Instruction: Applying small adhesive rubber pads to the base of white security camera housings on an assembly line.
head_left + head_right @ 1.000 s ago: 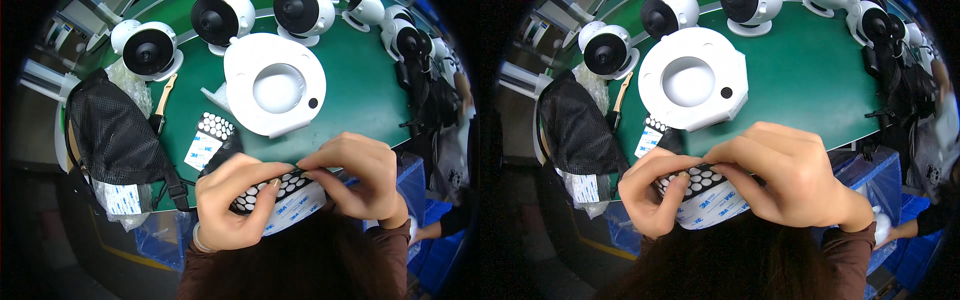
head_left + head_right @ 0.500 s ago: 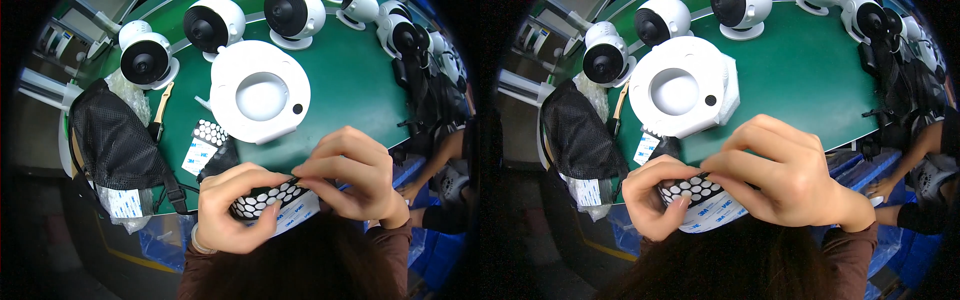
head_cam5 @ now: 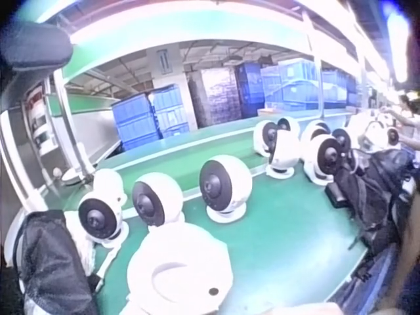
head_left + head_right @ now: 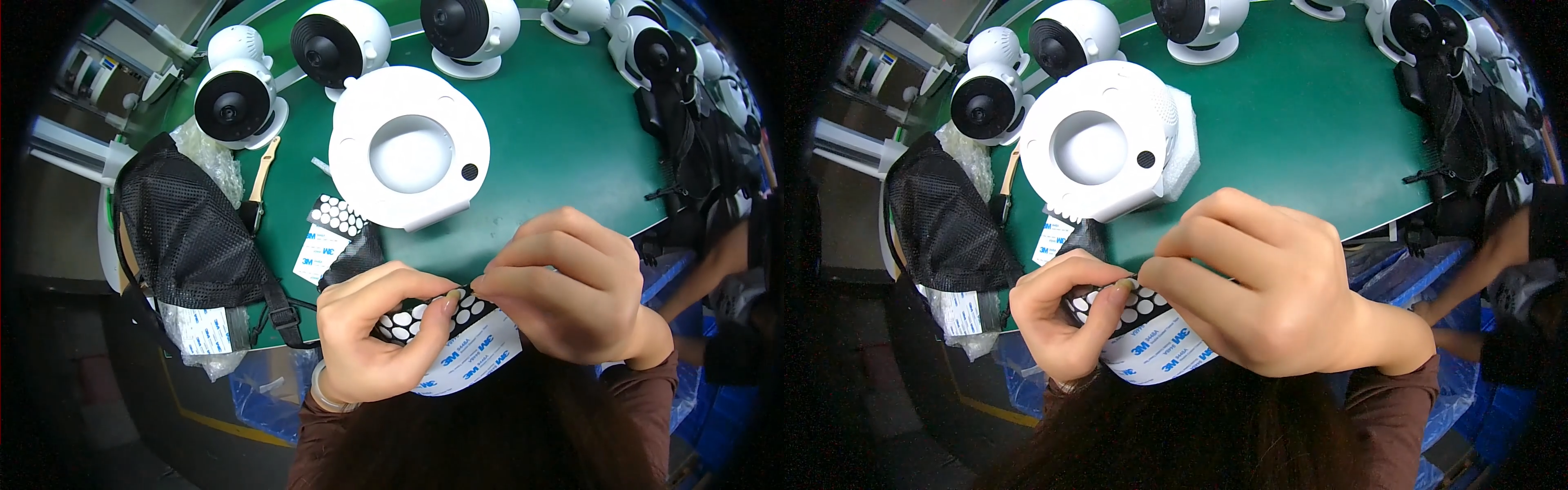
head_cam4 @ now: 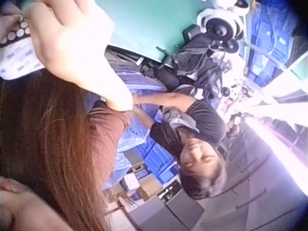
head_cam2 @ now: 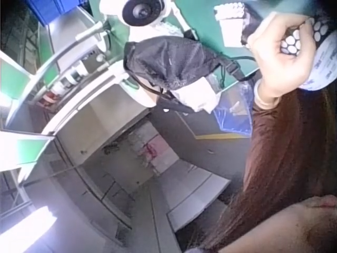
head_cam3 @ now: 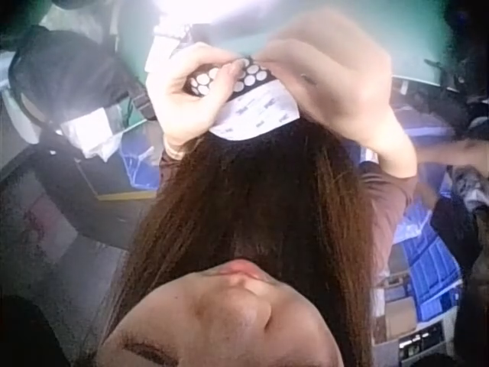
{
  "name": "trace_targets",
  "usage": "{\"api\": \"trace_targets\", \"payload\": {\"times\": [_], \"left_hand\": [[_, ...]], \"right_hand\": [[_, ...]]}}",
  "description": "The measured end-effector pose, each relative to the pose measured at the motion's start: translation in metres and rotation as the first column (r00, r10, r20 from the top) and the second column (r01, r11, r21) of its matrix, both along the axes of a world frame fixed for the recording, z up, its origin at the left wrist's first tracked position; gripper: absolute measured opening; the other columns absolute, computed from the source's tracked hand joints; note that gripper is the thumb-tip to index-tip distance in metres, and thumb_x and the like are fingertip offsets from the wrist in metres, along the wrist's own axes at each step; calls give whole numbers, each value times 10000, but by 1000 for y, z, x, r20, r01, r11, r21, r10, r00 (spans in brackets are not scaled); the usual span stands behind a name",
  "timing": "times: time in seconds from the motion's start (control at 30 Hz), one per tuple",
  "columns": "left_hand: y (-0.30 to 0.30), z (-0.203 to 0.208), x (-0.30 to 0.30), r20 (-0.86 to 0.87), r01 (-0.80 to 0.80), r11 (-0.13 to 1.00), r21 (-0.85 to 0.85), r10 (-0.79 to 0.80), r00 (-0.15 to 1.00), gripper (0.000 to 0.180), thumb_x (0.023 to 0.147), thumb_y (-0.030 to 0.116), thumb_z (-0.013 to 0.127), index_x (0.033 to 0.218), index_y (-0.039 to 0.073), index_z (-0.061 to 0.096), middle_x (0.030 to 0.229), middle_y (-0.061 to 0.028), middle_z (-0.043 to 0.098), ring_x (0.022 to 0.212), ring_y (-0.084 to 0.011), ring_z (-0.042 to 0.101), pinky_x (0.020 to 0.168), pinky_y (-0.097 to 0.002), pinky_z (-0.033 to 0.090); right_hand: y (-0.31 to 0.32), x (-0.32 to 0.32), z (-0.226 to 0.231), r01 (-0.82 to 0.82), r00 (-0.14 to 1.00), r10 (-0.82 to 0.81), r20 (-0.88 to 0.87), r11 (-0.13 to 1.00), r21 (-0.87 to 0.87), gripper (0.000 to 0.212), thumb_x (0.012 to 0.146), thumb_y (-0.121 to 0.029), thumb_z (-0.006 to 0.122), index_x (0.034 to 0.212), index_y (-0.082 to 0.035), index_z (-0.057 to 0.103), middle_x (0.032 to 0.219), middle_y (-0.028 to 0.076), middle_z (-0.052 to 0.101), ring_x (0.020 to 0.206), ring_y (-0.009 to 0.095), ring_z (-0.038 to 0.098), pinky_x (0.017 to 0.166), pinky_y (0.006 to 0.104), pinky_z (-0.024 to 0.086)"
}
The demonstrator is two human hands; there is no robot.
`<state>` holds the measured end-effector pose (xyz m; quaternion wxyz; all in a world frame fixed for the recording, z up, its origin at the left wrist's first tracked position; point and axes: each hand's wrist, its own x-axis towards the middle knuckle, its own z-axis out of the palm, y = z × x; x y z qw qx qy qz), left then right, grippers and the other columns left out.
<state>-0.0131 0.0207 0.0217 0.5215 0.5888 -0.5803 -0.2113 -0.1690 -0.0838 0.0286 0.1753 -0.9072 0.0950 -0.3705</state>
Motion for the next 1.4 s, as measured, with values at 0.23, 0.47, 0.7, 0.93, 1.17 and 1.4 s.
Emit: {"api": "trace_targets", "payload": {"times": [0.23,0.47,0.7,0.93,1.17,1.4], "left_hand": [[1,-1,-1,-96,-56,996,75,63,993,46,675,-33,616,719,-20,612,620,-69,596,509,-105,540,455,-201,373],[2,-1,0,-10,-33,998,-58,33,999,76,655,-65,613,721,-30,602,629,-76,591,517,-110,536,470,-200,383],[3,-3,0,-120,-138,990,38,142,983,75,655,-68,614,719,-33,600,628,-71,582,517,-106,527,470,-199,381],[3,-9,6,-81,-142,989,-30,139,987,60,667,-62,614,716,-32,598,612,-63,569,510,-95,513,473,-196,376],[-2,-22,15,-4,-279,956,-94,280,960,97,660,-44,641,753,-16,630,845,-103,565,652,-156,550,587,-209,416],[1,-16,14,-102,-227,973,-33,223,969,116,647,-47,648,758,-24,629,913,-98,553,677,-109,562,592,-193,439]], "right_hand": [[1,5,-14,51,985,4,175,951,-306,341,449,-128,544,761,-11,613,718,61,561,633,193,572,446,262,449],[-5,8,11,-61,992,84,-95,973,224,220,573,14,712,757,-55,614,744,46,579,657,206,563,568,288,448],[-2,15,0,-14,998,28,64,977,-212,218,539,7,695,741,-19,616,730,70,584,659,223,579,546,294,477],[-1,18,4,-41,995,43,-93,999,21,193,563,-39,680,741,-21,611,786,99,613,702,243,598,634,330,513],[5,18,9,6,1000,-7,-25,1000,-27,150,636,-18,674,768,-34,603,935,120,628,856,279,600,762,363,483],[-4,24,7,0,999,3,-53,998,59,231,603,13,702,813,-32,619,992,132,604,865,267,576,731,322,457]]}}
